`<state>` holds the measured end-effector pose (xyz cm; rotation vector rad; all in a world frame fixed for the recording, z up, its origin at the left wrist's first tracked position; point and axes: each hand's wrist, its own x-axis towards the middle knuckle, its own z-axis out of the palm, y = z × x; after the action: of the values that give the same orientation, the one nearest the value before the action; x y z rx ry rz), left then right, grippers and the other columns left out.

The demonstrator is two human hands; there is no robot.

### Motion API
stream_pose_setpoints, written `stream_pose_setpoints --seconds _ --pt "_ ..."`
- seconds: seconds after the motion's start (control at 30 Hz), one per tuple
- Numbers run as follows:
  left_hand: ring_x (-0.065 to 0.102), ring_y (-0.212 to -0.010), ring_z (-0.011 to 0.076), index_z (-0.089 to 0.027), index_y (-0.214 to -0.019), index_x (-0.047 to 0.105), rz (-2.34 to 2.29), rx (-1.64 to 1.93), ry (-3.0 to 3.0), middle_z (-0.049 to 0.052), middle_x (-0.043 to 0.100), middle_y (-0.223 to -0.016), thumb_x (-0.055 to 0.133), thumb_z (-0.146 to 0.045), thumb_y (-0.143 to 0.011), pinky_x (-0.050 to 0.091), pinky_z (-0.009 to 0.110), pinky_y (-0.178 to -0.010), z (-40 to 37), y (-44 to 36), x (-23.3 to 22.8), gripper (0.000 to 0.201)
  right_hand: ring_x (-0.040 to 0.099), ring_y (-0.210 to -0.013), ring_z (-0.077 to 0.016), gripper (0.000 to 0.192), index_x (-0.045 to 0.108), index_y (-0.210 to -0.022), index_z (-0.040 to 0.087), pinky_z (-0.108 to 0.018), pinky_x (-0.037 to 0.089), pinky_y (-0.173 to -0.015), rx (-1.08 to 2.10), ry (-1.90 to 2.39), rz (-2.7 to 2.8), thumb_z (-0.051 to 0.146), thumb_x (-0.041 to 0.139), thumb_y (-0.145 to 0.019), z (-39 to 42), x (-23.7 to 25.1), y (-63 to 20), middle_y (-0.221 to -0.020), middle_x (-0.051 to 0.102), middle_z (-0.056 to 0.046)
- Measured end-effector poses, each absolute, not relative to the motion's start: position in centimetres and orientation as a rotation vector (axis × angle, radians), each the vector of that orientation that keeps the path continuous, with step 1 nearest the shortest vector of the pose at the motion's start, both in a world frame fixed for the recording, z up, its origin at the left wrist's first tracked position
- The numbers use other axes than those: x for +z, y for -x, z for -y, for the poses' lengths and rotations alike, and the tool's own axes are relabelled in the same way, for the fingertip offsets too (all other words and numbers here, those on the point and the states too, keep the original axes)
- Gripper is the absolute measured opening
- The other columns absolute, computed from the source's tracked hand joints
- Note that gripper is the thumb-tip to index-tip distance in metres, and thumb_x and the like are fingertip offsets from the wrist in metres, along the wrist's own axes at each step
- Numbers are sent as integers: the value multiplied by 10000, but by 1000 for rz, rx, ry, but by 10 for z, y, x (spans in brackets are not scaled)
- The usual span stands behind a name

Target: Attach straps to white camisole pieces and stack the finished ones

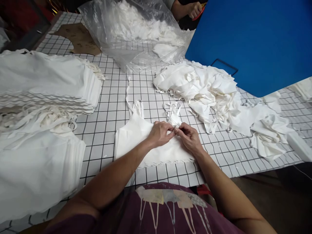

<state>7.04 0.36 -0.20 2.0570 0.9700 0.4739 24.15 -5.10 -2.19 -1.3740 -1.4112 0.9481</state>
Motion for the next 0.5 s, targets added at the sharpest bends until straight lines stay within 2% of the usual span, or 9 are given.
stream_pose_setpoints --seconds 0.1,0.17,0.27,0.37,0.43,0.47,0.5 --pt "632 -885 218 -188 -825 678 -960 482 -2085 13 728 -853 616 -297 -892 389 444 -937 -3 -70 -3 142 616 -826 -174 237 616 -985 216 -322 484 -796 1243 1217 1228 417 681 -880 45 -9 -240 -878 658 -28" --pt "641 -890 228 -186 -809 681 -979 503 -2099 19 734 -857 644 -306 -877 396 448 -931 -2 -71 -4 143 642 -848 -182 303 602 -1036 214 -342 500 -832 1346 1179 1195 452 688 -871 32 7 -243 -877 686 -36" --pt "646 -874 232 -176 -738 661 -1009 522 -2119 25 731 -842 670 -337 -866 410 444 -921 -2 -72 -9 206 646 -828 -171 338 641 -1009 190 -329 496 -822 1293 1215 1247 475 718 -844 -2 34 -251 -865 708 -47" --pt "644 -860 227 -176 -761 643 -1012 532 -2178 23 718 -841 658 -354 -881 428 446 -913 -1 -72 -15 215 628 -788 -150 357 658 -926 180 -294 479 -766 1202 1265 1259 498 756 -797 -43 47 -255 -862 723 -49" --pt "642 -885 234 -177 -869 640 -1040 546 -2245 35 705 -889 661 -334 -879 452 444 -901 1 -73 -18 158 592 -707 -135 377 638 -846 173 -272 455 -688 1171 1333 1272 528 749 -782 -68 42 -254 -812 718 -47" --pt "638 -925 244 -174 -970 634 -1067 564 -2284 54 696 -948 670 -325 -871 465 443 -899 2 -73 -20 184 561 -654 -128 384 621 -801 172 -265 432 -641 1139 1398 1296 542 724 -795 -78 36 -253 -768 706 -43" --pt "628 -987 258 -165 -1097 608 -1098 589 -2324 81 681 -1035 683 -320 -861 475 444 -910 3 -73 -21 292 528 -612 -125 386 604 -763 173 -262 404 -603 1085 1484 1342 545 685 -823 -86 27 -252 -725 688 -38"
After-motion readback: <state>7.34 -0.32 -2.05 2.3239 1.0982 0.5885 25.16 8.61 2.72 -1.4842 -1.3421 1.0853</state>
